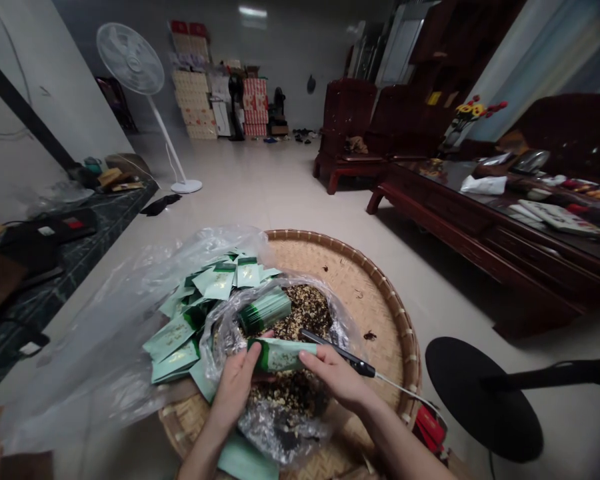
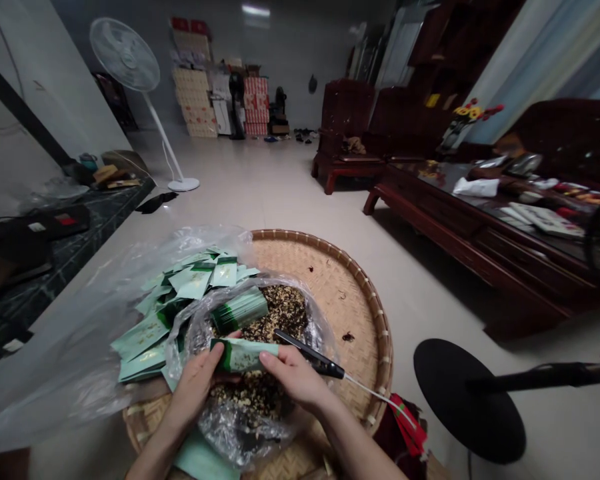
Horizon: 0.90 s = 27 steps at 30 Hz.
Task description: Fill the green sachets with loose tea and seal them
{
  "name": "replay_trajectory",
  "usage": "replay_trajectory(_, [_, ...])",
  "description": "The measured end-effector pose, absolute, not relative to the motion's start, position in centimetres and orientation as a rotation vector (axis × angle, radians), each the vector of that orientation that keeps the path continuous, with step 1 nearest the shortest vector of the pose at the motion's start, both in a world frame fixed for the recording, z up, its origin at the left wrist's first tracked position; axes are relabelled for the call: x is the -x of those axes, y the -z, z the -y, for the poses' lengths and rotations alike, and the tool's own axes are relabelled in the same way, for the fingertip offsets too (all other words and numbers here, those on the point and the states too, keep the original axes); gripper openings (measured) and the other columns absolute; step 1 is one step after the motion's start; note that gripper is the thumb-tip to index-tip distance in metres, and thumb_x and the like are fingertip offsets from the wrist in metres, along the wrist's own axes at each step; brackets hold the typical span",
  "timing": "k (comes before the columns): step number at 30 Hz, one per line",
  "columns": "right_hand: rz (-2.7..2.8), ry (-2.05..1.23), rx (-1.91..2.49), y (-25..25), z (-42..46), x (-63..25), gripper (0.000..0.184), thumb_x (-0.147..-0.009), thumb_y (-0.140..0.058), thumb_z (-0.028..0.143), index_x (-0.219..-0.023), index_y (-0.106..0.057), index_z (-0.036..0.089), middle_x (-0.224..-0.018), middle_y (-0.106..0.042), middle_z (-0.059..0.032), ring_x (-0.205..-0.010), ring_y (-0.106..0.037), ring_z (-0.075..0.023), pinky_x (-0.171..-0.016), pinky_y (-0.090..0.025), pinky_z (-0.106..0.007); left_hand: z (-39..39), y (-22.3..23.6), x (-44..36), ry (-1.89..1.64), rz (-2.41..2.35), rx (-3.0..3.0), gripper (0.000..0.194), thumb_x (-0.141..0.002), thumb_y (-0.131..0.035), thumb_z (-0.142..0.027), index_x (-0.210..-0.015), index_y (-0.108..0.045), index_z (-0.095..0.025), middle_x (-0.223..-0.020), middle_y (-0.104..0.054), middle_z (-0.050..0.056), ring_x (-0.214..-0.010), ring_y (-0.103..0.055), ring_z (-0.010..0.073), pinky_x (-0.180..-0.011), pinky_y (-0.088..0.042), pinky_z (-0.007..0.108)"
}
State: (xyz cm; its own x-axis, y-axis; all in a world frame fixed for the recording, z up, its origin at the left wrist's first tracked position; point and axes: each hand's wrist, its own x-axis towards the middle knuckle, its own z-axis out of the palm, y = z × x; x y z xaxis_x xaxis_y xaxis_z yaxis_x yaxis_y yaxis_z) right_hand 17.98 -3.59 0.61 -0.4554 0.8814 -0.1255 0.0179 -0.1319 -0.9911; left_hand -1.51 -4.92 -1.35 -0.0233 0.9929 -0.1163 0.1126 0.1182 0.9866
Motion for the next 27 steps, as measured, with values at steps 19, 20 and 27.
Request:
replay_trajectory(19, [1.443,-1.781,0.95,-2.7,3.1,-18.4,0.042,-0.08,-0.06,0.057,-0.094,-0.072,0.019,-0.087,-0.07,-0.0027,-0.09,-0.061,-0.0205,-0.092,-0.044,-0.037,4.4,1.0,0.5,-0.991,-1.303,-2.535,0.051,-0.08,-0.055,-0.009,-0.13,-0.048,-0.017,-0.119,-0.064,0.011,-0.106,-0.055,0.0273,-0.09,-0.051,0.044])
replay_trajectory(20, [1.43,-1.789,0.959,-3.0,3.0,-18.8,0.042,-0.079,-0.06,0.056,-0.095,-0.072,0.019,-0.087,-0.071,-0.0033,-0.09,-0.062,-0.0206,-0.089,-0.046,-0.037,4.3,1.0,0.4,-1.028,-1.317,-2.499,0.05,-0.079,-0.056,-0.009,-0.128,-0.05,-0.017,-0.117,-0.065,0.011,-0.105,-0.056,0.027,-0.089,-0.051,0.043])
replay_trajectory(27, [1.793,-1.18,1.315,-3.1,-1.5,-22.5,0.033,-0.085,-0.055,0.027,-0.116,-0.062,0.019,-0.118,-0.065,-0.0097,-0.106,-0.061,-0.0219,-0.092,-0.048,-0.038,3.7,1.1,0.5,-1.252,-1.508,-2.244,0.034,-0.079,-0.061,-0.018,-0.112,-0.06,-0.017,-0.103,-0.068,0.009,-0.096,-0.061,0.0248,-0.085,-0.053,0.04])
